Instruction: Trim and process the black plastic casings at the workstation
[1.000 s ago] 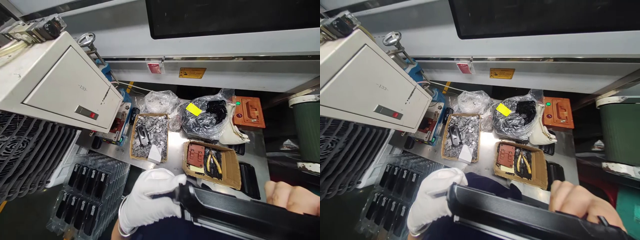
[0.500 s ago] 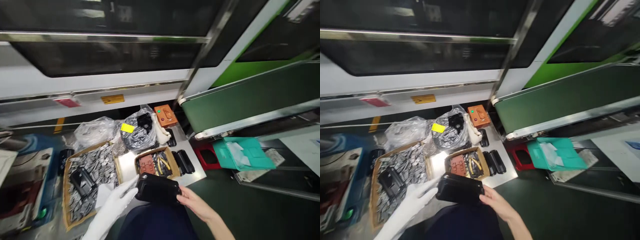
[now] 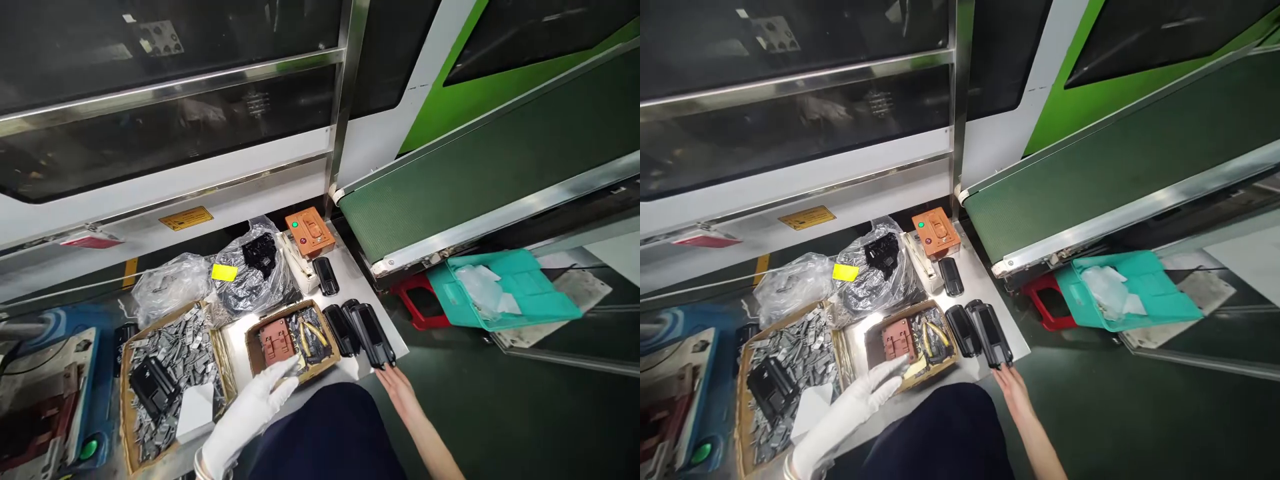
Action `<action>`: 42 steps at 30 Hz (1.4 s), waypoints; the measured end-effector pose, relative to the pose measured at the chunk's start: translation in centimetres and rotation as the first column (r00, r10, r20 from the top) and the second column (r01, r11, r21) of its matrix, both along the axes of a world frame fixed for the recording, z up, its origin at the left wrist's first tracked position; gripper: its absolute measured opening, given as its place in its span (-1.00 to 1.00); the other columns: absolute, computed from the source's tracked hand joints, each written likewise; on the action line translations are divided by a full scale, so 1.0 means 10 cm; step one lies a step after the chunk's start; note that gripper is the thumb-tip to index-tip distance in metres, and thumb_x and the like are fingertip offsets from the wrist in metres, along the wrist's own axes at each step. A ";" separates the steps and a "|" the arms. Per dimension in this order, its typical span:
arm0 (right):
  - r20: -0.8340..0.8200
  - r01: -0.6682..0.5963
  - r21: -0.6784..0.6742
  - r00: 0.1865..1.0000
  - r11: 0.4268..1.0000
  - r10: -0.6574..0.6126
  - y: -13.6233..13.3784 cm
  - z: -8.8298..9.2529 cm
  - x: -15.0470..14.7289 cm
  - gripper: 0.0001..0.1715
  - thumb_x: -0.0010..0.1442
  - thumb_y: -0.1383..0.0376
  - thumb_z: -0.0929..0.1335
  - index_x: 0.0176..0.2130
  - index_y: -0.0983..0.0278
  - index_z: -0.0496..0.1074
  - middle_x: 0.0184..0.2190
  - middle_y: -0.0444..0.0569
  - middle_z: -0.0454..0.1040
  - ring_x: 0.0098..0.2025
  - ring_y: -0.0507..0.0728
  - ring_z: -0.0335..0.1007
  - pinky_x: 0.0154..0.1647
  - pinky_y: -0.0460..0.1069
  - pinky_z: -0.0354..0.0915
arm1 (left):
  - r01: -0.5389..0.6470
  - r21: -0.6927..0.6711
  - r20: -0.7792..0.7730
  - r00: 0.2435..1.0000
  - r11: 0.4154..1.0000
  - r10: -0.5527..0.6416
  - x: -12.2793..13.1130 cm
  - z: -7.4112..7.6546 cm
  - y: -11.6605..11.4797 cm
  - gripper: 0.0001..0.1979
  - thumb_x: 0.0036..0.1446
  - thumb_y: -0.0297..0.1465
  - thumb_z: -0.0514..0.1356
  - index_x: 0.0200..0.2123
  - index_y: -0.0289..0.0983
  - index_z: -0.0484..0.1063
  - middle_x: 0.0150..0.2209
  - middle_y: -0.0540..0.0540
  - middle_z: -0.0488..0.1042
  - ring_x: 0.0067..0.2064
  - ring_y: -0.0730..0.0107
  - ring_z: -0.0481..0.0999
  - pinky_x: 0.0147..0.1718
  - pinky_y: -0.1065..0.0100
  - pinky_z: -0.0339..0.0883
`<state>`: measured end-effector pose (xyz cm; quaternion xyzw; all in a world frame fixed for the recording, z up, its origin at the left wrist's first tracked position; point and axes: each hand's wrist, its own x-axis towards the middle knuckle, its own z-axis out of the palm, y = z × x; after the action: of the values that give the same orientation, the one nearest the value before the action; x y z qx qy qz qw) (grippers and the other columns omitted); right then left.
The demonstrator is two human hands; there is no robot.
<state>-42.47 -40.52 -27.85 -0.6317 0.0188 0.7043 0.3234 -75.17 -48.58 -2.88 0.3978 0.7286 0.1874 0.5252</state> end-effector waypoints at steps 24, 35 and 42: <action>-0.089 -0.171 -0.179 0.984 0.969 0.157 0.16 -0.36 -0.50 -0.77 0.47 0.50 0.38 0.10 0.38 0.42 -0.08 0.00 0.51 -0.18 0.10 0.56 -0.25 -0.07 0.58 | -0.174 -0.091 -0.004 0.985 0.981 0.174 0.17 -0.05 -0.18 -0.19 0.26 0.12 0.04 0.38 -0.28 0.39 0.41 -0.15 0.36 0.45 0.05 0.33 0.52 0.05 0.07; -0.039 -0.254 -0.145 0.967 0.956 0.251 0.25 -0.35 -0.66 -0.86 0.47 0.42 0.41 0.02 0.37 0.45 -0.12 -0.01 0.51 -0.17 0.11 0.55 -0.24 -0.05 0.57 | -0.185 -0.073 0.027 0.982 0.980 0.187 0.19 -0.08 -0.27 -0.29 0.32 0.03 0.06 0.36 -0.25 0.41 0.40 -0.13 0.37 0.44 0.10 0.34 0.51 0.11 0.11; -0.058 -0.412 -0.191 0.911 0.891 0.409 0.38 -0.33 -0.77 -0.90 0.44 0.43 0.43 -0.20 0.37 0.44 -0.19 -0.04 0.52 -0.17 0.11 0.55 -0.20 -0.02 0.57 | -0.174 -0.032 0.004 0.985 0.984 0.174 0.23 -0.17 -0.31 -0.31 0.33 0.01 0.07 0.34 -0.29 0.44 0.38 -0.17 0.40 0.42 0.03 0.36 0.52 0.01 0.09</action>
<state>-50.16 -36.75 -31.13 -0.6446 -0.0421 0.7564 0.1026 -72.87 -51.64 -4.58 0.3236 0.7616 0.2226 0.5155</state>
